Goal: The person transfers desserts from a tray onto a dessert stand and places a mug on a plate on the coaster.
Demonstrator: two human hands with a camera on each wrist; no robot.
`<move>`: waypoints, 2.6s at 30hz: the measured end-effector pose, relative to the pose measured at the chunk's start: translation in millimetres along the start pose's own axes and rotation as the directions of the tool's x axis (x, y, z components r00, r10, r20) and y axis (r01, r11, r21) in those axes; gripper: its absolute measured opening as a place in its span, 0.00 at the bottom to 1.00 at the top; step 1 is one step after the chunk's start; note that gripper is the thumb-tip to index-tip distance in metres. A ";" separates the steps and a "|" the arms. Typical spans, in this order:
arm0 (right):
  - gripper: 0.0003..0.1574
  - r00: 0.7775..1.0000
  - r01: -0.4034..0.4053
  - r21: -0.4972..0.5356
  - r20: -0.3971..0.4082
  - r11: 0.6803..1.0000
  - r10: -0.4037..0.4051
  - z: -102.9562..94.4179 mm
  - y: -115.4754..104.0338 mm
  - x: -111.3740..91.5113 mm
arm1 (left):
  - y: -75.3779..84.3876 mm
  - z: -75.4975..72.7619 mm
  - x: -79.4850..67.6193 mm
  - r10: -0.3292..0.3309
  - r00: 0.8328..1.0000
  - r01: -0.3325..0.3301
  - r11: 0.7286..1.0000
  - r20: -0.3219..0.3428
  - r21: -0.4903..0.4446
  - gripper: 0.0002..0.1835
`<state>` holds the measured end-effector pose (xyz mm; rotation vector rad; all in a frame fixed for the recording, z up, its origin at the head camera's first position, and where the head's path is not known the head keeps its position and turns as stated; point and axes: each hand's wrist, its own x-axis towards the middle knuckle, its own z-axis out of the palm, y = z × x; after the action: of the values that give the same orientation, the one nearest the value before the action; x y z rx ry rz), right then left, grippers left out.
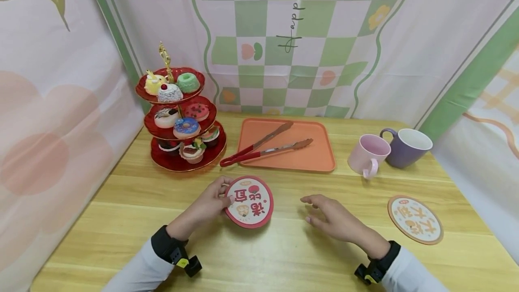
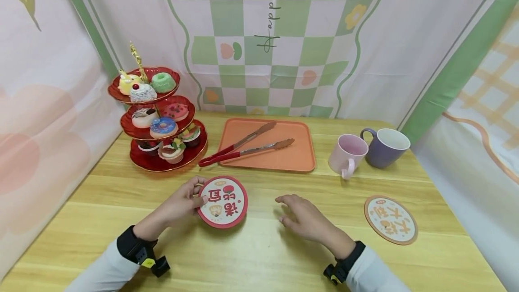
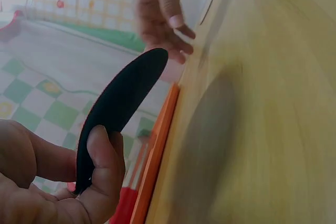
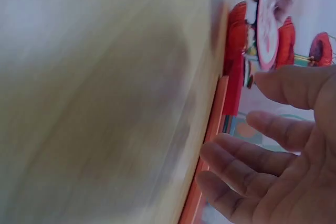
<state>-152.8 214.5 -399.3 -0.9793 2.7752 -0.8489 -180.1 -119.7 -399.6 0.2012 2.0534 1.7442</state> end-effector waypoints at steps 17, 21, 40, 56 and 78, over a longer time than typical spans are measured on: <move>0.22 0.998 0.042 -0.215 0.051 0.976 -0.032 -5.3 6.4 -9.6 | -7.5 -61.0 -24.3 -0.019 0.999 0.021 0.998 -0.030 0.057 0.20; 0.21 0.998 0.044 -0.216 0.048 0.975 -0.035 -5.4 7.9 -11.7 | -8.1 -76.8 -30.9 -0.019 0.999 0.023 0.996 -0.047 0.083 0.20; 0.21 0.997 0.066 -0.202 0.048 0.977 -0.057 -3.9 14.0 -12.3 | -26.5 -148.3 -62.8 -0.124 0.968 0.174 0.959 -0.220 0.224 0.24; 0.18 0.997 0.044 -0.195 0.064 0.980 -0.032 -2.5 14.6 -10.7 | -25.6 -165.0 -60.9 -0.135 0.908 0.325 0.823 -0.396 0.466 0.36; 0.18 0.994 0.086 -0.195 0.090 0.977 -0.070 -10.4 12.9 -11.7 | -22.8 -150.6 -55.3 -0.137 0.901 0.410 0.577 -0.411 0.706 0.30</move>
<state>-153.3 234.8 -398.5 -1.1328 2.8080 -0.5321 -189.4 -281.3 -392.2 -0.1663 2.7911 0.5985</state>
